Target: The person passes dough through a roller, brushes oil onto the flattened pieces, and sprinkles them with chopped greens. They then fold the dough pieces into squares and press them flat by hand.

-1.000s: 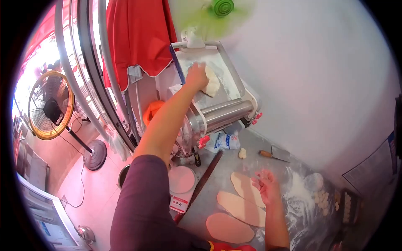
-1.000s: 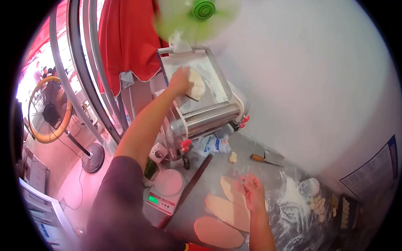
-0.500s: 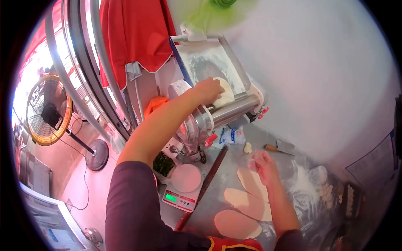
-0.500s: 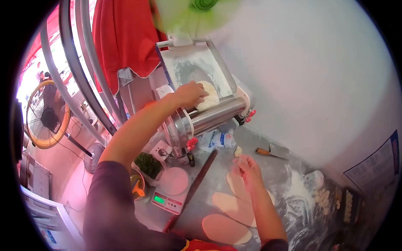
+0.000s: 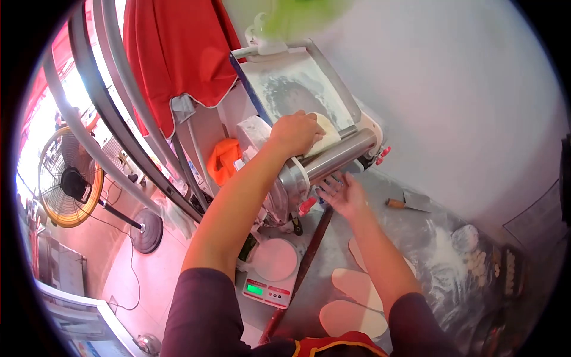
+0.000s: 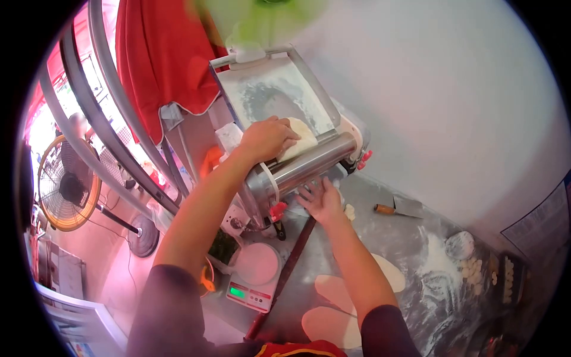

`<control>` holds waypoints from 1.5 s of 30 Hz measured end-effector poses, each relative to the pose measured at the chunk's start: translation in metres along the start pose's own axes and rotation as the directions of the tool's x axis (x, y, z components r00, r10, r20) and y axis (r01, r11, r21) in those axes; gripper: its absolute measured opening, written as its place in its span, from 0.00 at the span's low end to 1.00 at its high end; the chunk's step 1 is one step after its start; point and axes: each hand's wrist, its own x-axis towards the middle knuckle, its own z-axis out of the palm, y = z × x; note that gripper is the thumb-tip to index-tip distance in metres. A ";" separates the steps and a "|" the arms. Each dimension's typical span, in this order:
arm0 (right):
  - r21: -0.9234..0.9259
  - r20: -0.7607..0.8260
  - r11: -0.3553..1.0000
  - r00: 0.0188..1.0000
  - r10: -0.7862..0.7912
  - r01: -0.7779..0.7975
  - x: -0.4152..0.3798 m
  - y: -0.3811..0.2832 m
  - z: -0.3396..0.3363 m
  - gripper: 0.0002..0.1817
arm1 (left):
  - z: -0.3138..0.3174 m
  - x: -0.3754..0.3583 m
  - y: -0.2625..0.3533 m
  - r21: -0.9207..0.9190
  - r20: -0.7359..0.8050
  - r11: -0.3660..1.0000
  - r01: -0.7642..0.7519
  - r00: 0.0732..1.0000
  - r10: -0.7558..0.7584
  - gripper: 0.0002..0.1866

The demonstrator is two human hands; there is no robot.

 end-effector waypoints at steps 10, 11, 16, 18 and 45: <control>0.270 -0.011 0.958 0.995 -0.097 0.096 0.039 0.023 -0.006 0.17 | 0.001 -0.001 0.001 0.054 -0.047 0.998 0.013 0.999 -0.010 0.18; 0.289 0.001 0.949 0.991 -0.135 0.129 0.042 0.026 -0.009 0.17 | 0.002 -0.001 0.001 0.057 -0.044 0.998 0.013 0.999 -0.010 0.17; 0.429 0.058 0.894 0.983 -0.172 0.131 0.046 0.032 -0.010 0.16 | 0.005 -0.001 0.000 0.041 -0.097 0.999 0.007 0.995 -0.003 0.17; 0.423 0.092 0.898 0.980 -0.176 0.122 0.044 0.033 -0.008 0.16 | 0.003 0.000 0.001 0.059 -0.060 0.998 0.013 0.998 -0.009 0.17; 0.270 -0.032 0.949 0.986 -0.161 0.163 -0.018 0.037 -0.044 0.20 | -0.001 -0.001 0.002 0.050 0.042 0.998 0.031 0.999 -0.034 0.20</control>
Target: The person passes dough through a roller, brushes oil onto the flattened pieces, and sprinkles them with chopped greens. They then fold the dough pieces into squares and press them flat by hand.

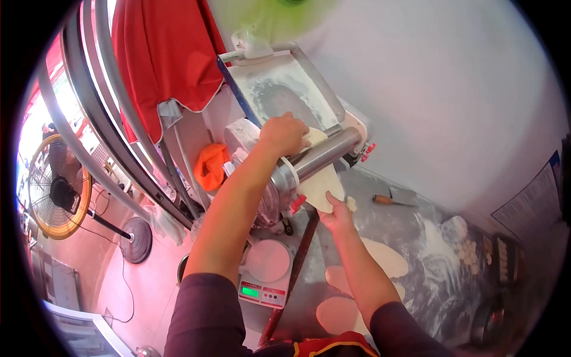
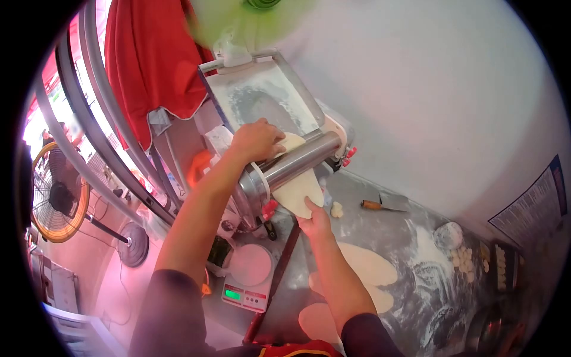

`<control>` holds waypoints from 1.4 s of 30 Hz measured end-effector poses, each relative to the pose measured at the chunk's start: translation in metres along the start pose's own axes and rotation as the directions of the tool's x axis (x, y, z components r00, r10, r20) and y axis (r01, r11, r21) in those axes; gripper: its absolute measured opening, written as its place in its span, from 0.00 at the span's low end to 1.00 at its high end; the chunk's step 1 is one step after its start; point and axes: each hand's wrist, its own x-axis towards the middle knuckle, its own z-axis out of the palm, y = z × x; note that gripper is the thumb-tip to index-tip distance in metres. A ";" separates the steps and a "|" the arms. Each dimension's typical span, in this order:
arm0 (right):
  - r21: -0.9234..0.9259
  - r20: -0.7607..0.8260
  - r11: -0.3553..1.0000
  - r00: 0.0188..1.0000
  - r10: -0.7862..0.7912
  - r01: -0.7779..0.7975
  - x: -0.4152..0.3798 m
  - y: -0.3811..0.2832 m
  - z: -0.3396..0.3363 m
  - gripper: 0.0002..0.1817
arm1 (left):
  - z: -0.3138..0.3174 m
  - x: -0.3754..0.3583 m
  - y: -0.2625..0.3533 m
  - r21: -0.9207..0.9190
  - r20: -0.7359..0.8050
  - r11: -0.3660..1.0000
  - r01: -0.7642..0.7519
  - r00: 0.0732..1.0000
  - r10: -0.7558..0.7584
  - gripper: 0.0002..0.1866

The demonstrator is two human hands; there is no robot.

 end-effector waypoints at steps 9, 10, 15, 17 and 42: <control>-0.066 -0.121 0.996 0.990 -0.069 0.062 -0.028 -0.005 -0.003 0.21 | 0.006 0.003 -0.006 -0.018 -0.009 1.000 -0.002 1.000 0.002 0.19; -0.080 -0.126 0.994 0.989 -0.080 0.070 -0.031 -0.006 -0.004 0.21 | 0.004 0.001 -0.004 -0.023 -0.011 1.000 0.000 1.000 -0.001 0.19; -0.099 -0.150 0.991 0.983 -0.104 0.090 -0.048 -0.011 -0.009 0.22 | 0.000 -0.002 0.001 -0.076 -0.045 0.996 0.050 0.998 -0.054 0.18; -0.099 -0.155 0.991 0.983 -0.101 0.086 -0.059 -0.016 -0.005 0.22 | 0.006 -0.001 -0.002 -0.095 -0.150 0.995 0.004 0.989 -0.018 0.17; -0.261 -0.120 0.963 0.988 -0.101 0.066 -0.120 -0.074 -0.035 0.20 | 0.223 -0.068 0.091 -0.854 -0.100 -0.500 -0.144 0.988 -0.115 0.24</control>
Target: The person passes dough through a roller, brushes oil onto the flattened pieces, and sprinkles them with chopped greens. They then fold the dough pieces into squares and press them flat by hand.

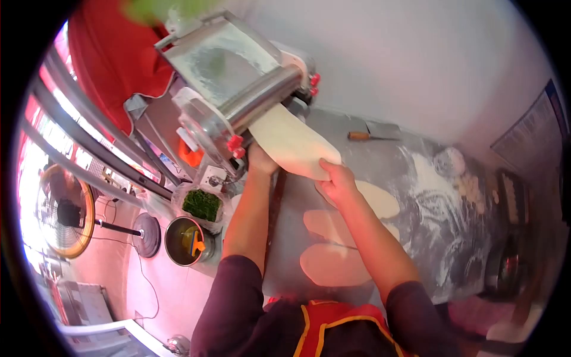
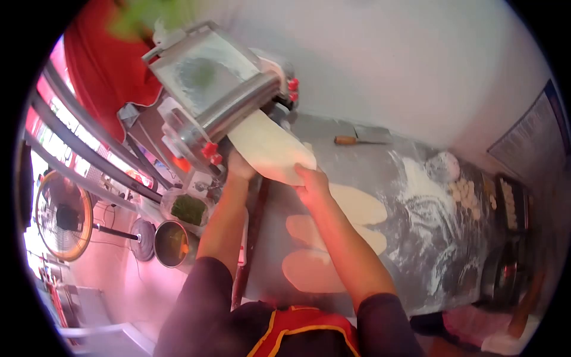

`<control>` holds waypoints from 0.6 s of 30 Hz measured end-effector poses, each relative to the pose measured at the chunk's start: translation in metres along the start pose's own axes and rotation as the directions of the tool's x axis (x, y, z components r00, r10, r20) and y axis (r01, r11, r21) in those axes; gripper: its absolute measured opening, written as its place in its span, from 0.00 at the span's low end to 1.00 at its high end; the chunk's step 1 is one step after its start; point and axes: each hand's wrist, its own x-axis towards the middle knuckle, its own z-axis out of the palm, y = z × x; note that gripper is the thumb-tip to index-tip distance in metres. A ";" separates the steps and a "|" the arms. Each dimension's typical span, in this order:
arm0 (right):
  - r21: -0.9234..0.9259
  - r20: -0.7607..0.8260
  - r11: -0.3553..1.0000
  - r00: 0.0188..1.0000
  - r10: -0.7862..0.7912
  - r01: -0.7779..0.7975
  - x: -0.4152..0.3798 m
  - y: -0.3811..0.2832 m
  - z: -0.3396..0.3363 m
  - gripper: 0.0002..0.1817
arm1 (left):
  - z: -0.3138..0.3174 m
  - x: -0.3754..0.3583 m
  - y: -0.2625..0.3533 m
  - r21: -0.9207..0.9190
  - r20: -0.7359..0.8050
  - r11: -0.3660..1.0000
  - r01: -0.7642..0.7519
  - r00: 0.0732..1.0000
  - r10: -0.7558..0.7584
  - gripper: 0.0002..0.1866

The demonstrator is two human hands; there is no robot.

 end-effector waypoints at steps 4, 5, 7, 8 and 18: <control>0.050 0.033 0.998 0.999 0.037 -0.039 0.010 0.008 -0.030 0.23 | -0.025 0.017 -0.008 -0.824 0.097 0.538 0.177 0.980 -0.173 0.25; 0.046 0.032 0.998 0.998 0.051 -0.052 0.014 0.012 -0.039 0.24 | -0.024 0.017 -0.001 -0.943 0.117 0.271 0.191 0.956 -0.267 0.26; 0.068 -0.001 0.997 0.999 0.048 -0.048 0.013 0.015 -0.047 0.24 | -0.016 0.018 0.001 -0.588 0.191 0.786 0.190 0.977 -0.093 0.26; 0.072 -0.005 0.996 0.999 0.050 -0.049 0.013 0.015 -0.050 0.24 | -0.014 0.019 0.001 -0.588 0.173 0.786 0.190 0.979 -0.108 0.26; -0.032 0.029 0.977 0.977 0.211 -0.210 0.036 -0.041 -0.137 0.22 | 0.059 0.008 -0.047 -0.593 -0.096 0.778 0.207 0.941 -0.324 0.34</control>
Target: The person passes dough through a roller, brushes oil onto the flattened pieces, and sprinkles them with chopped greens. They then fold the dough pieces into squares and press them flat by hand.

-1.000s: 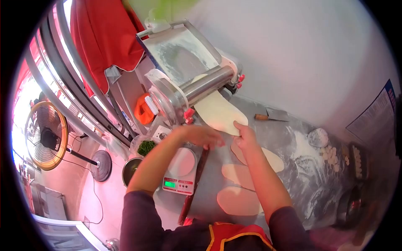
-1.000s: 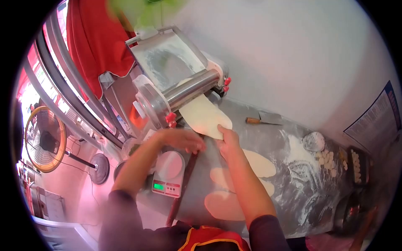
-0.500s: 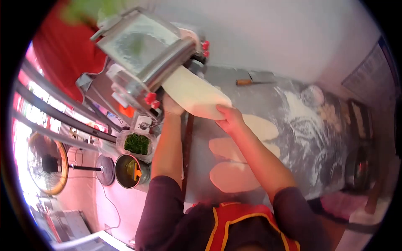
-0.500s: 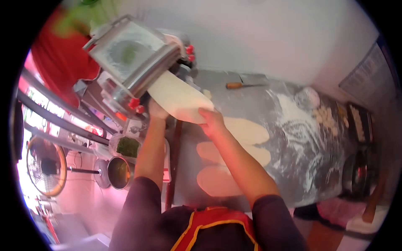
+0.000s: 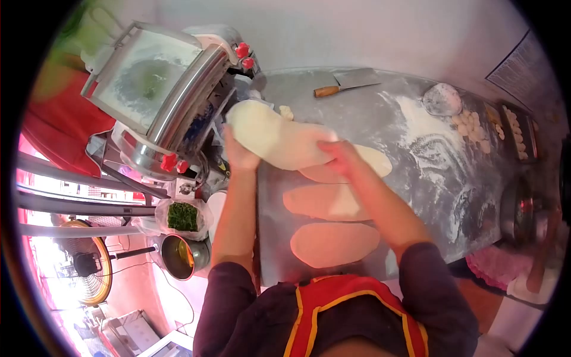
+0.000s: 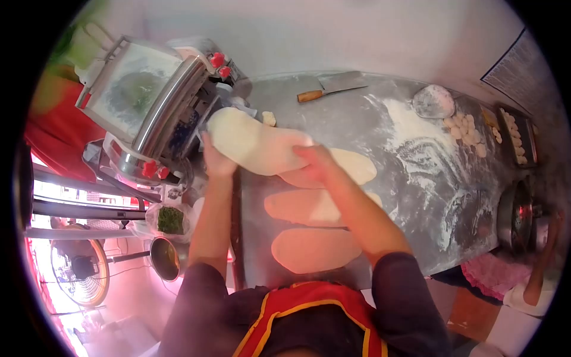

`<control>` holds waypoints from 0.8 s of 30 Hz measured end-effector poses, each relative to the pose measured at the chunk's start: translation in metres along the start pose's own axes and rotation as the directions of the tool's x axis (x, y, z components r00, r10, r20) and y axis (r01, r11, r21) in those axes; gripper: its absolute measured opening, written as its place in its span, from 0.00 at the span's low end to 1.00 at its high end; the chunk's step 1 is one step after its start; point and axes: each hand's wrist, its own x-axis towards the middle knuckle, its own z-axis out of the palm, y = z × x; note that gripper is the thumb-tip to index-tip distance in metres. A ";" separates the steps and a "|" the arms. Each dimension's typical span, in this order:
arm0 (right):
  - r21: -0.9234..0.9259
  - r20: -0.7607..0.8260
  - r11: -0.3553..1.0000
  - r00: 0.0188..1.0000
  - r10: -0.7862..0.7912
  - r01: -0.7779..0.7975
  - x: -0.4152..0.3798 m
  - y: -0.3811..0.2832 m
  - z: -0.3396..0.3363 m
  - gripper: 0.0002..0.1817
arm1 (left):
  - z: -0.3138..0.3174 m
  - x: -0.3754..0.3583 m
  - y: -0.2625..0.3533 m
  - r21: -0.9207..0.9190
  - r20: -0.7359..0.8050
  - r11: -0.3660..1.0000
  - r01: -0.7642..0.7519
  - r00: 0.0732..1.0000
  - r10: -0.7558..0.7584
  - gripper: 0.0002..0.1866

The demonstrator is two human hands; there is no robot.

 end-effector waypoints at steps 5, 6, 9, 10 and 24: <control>-0.242 -0.128 0.960 0.976 -0.175 0.140 0.013 -0.086 -0.081 0.18 | -0.045 0.053 -0.084 -0.019 -0.211 0.993 0.121 0.970 -0.122 0.23; -0.256 -0.135 0.948 0.964 -0.228 0.188 0.013 -0.101 -0.092 0.18 | -0.050 0.065 -0.103 -0.013 -0.299 0.997 0.082 0.951 -0.082 0.21; -0.413 -0.334 0.892 0.881 -0.334 0.181 0.027 -0.125 -0.136 0.17 | -0.078 0.095 -0.151 0.073 -0.466 0.997 0.010 0.885 0.025 0.20; -0.476 -0.364 0.867 0.865 -0.345 0.146 0.035 -0.126 -0.158 0.17 | -0.088 0.102 -0.160 0.115 -0.503 0.993 -0.004 0.862 0.062 0.21; -0.692 0.403 -0.711 0.750 -0.524 -0.125 0.069 -0.037 -0.136 0.34 | -0.084 0.052 -0.118 0.903 -0.425 0.191 0.385 0.866 0.262 0.20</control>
